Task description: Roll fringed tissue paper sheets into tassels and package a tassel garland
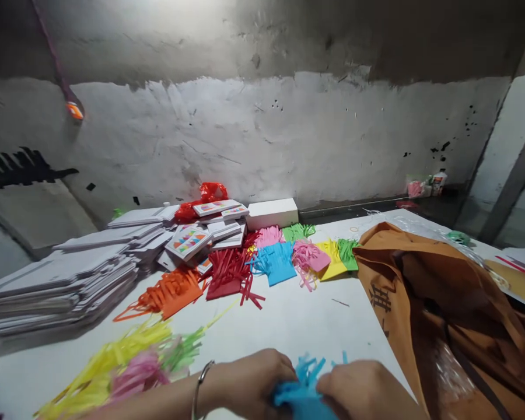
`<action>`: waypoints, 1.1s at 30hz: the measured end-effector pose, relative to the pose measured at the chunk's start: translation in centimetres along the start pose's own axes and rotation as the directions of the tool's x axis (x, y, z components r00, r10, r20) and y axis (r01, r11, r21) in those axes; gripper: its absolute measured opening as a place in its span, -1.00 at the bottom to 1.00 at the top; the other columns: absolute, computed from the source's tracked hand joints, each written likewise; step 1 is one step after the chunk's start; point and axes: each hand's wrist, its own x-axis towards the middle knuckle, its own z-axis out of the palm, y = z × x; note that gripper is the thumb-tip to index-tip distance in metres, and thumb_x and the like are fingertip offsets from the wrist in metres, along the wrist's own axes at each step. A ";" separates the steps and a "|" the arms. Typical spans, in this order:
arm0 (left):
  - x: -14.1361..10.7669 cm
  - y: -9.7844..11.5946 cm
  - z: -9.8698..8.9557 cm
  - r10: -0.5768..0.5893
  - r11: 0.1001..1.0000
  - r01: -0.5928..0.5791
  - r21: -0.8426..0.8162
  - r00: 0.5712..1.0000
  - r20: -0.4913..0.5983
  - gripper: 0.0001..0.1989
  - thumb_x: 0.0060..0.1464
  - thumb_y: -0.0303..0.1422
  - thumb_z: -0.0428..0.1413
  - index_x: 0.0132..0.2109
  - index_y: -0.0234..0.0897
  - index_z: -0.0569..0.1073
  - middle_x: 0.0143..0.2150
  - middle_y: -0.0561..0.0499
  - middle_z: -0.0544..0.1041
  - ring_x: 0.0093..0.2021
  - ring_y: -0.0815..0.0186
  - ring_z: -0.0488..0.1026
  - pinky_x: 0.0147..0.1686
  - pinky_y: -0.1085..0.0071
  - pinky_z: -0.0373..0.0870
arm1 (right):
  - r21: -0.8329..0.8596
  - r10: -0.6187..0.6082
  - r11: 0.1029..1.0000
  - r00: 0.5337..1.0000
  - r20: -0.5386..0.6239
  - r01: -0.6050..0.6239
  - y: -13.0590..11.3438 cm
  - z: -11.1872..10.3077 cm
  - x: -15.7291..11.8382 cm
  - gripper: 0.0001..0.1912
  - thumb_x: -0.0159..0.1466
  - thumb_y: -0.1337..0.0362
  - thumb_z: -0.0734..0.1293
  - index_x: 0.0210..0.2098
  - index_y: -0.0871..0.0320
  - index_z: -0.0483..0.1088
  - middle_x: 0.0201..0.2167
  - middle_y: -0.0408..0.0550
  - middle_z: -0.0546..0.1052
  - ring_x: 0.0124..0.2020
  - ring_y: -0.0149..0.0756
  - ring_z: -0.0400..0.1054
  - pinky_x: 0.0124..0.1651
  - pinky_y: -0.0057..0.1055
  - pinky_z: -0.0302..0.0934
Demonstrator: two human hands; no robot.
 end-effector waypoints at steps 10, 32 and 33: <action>-3.1 -0.2 -2.5 -0.268 0.956 0.292 0.033 0.912 -0.311 -0.90 0.16 -0.44 0.10 -0.24 -0.30 0.53 -0.32 0.01 0.53 -0.31 0.28 0.43 -0.29 0.44 0.40 | 0.079 0.056 0.996 0.976 -0.211 -0.040 3.7 -3.5 -0.2 -0.71 0.41 0.31 0.21 -0.10 0.06 0.58 -0.18 -0.07 0.67 -0.17 -0.23 0.59 -0.09 -0.38 0.47; -8.0 6.4 15.8 -0.330 0.893 0.409 0.185 0.877 -0.349 -0.14 0.14 -0.04 0.27 0.43 -0.27 0.14 0.46 -0.26 0.18 0.45 -0.18 0.06 0.32 -0.29 0.10 | -0.451 -0.217 0.884 0.963 -0.157 0.126 -4.9 16.4 -8.1 -0.59 0.43 0.11 0.20 0.11 0.20 0.46 0.16 0.09 0.51 0.21 0.07 0.34 0.44 0.15 -0.29; -8.1 6.0 15.9 -0.357 0.872 0.445 0.206 0.864 -0.355 -0.13 0.12 -0.02 0.27 0.43 -0.24 0.13 0.47 -0.25 0.14 0.46 -0.21 0.04 0.31 -0.33 0.08 | -0.543 -0.182 0.836 0.974 -0.138 0.079 -4.3 16.2 -8.9 -0.53 0.42 0.06 0.20 0.16 0.22 0.43 0.20 0.14 0.47 0.17 0.15 0.36 0.41 0.25 -0.33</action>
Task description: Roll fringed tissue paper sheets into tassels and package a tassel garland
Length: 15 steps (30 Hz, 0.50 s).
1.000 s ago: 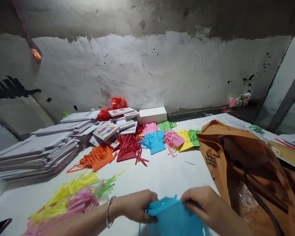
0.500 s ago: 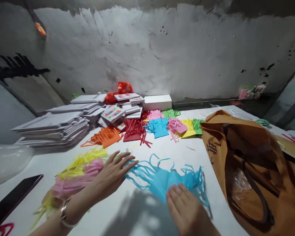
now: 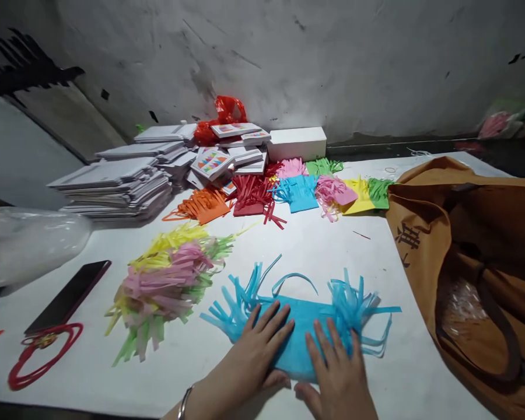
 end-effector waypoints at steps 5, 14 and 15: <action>-1.3 -0.2 1.3 -0.089 0.988 0.095 0.118 0.995 -0.054 -0.15 0.17 -0.12 0.25 0.47 -0.14 0.06 0.52 -0.18 0.01 0.46 -0.20 0.02 0.32 -0.28 0.03 | -0.340 0.285 0.895 0.956 -0.064 -0.289 4.2 -1.3 -5.5 -0.46 0.43 0.02 0.13 0.20 0.25 0.39 0.00 0.28 0.58 -0.11 0.18 0.47 0.06 0.29 0.17; -2.2 2.5 3.3 -0.186 0.964 0.214 0.160 0.967 -0.177 -0.13 0.00 -0.47 0.15 0.46 -0.22 0.10 0.52 -0.21 0.02 0.46 -0.25 -0.03 0.30 -0.30 -0.13 | 0.167 -0.009 0.986 1.000 -0.006 0.010 2.8 -6.1 -0.6 -0.72 0.42 0.39 0.22 0.05 0.23 0.47 0.02 0.08 0.59 0.07 -0.11 0.46 0.19 -0.17 0.22; -2.2 2.5 3.2 -0.191 0.965 0.216 0.151 0.967 -0.166 -0.13 0.00 -0.49 0.16 0.45 -0.22 0.11 0.52 -0.21 0.03 0.47 -0.24 -0.03 0.30 -0.31 -0.11 | 0.234 -0.060 0.971 0.998 0.017 0.055 2.3 -5.9 0.2 -0.72 0.41 0.41 0.22 0.05 0.22 0.48 0.02 0.04 0.60 0.10 -0.15 0.44 0.25 -0.18 0.16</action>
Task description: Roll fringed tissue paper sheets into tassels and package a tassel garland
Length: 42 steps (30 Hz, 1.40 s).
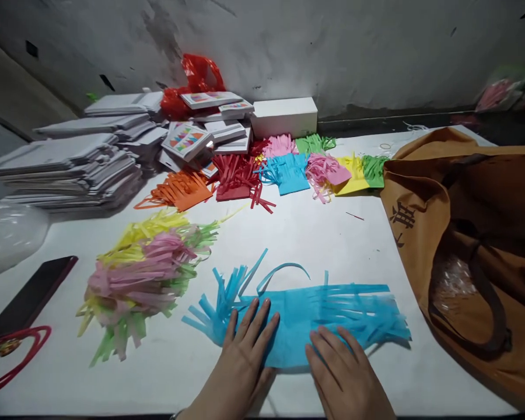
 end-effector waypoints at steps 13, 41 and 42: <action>0.6 -0.3 -3.3 0.194 0.900 -0.188 -0.393 0.981 -0.024 -0.51 0.14 -0.45 0.26 0.20 -0.35 0.38 0.22 -0.26 0.49 0.24 -0.05 0.39 0.18 -0.10 0.43 | 0.321 0.192 0.936 0.975 -0.112 -0.147 -0.8 2.1 1.3 -0.80 0.38 0.55 0.24 -0.17 0.24 0.47 -0.28 -0.06 0.60 -0.19 -0.36 0.49 0.36 -0.21 0.10; 1.7 0.3 -2.3 0.107 0.866 -0.166 -0.472 0.983 -0.148 -0.78 0.26 -0.58 0.02 -0.05 -0.30 0.49 0.00 -0.14 0.59 0.04 0.12 0.48 0.01 0.16 0.50 | 0.297 0.241 0.922 0.969 0.062 -0.248 -0.7 1.4 3.4 -0.80 0.48 0.17 0.21 -0.13 0.10 0.43 -0.20 -0.09 0.55 -0.14 -0.25 0.44 0.11 -0.22 0.10; 1.7 0.2 -2.4 0.101 0.865 -0.156 -0.478 0.985 -0.138 -0.78 0.26 -0.59 0.02 -0.05 -0.30 0.48 0.01 -0.13 0.59 0.05 0.13 0.47 0.02 0.16 0.49 | 0.276 0.217 0.936 0.975 0.039 -0.220 -1.0 1.7 3.6 -0.78 0.48 0.21 0.20 -0.08 0.11 0.45 -0.14 -0.06 0.57 -0.07 -0.23 0.44 0.16 -0.20 0.08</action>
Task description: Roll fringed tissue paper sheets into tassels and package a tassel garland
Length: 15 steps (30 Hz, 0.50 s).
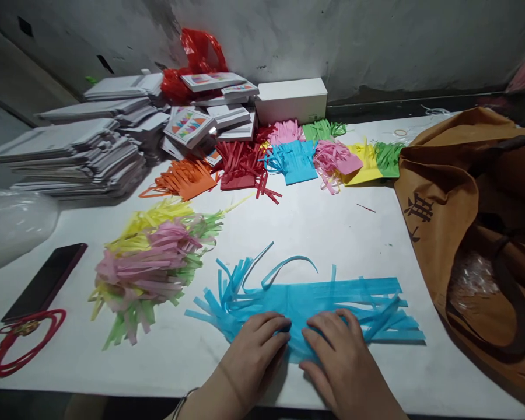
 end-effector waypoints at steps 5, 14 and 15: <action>0.7 0.4 -1.7 -0.061 0.997 0.065 -0.050 0.994 0.087 -0.86 0.32 -0.47 0.04 -0.09 -0.25 0.50 0.01 -0.07 0.59 0.02 0.17 0.49 0.04 0.22 0.48 | -0.015 -0.130 0.992 0.989 -0.068 0.129 -0.2 2.7 -0.7 -0.70 0.42 0.50 0.14 -0.10 0.25 0.50 -0.15 0.01 0.63 -0.01 -0.19 0.45 0.31 -0.09 0.07; 2.6 -5.0 -1.9 -0.313 0.833 0.265 0.485 0.950 0.019 -0.40 0.28 -0.02 0.09 0.31 -0.30 0.37 0.38 -0.30 0.33 0.34 -0.21 0.25 0.26 -0.28 0.16 | -0.154 -0.187 0.973 0.978 -0.097 0.170 -0.1 3.1 -2.0 -0.65 0.36 0.57 0.15 -0.08 0.26 0.52 -0.07 0.04 0.63 0.05 -0.15 0.49 0.17 -0.17 0.29; 2.2 -6.0 -2.4 -0.367 0.788 0.323 0.524 0.930 -0.023 -0.42 0.30 -0.04 0.07 0.31 -0.31 0.38 0.37 -0.32 0.33 0.34 -0.24 0.25 0.25 -0.32 0.13 | -0.160 -0.180 0.974 0.978 -0.102 0.162 -0.3 3.0 -2.0 -0.65 0.36 0.56 0.15 -0.07 0.26 0.52 -0.06 0.04 0.63 0.04 -0.15 0.49 0.15 -0.19 0.30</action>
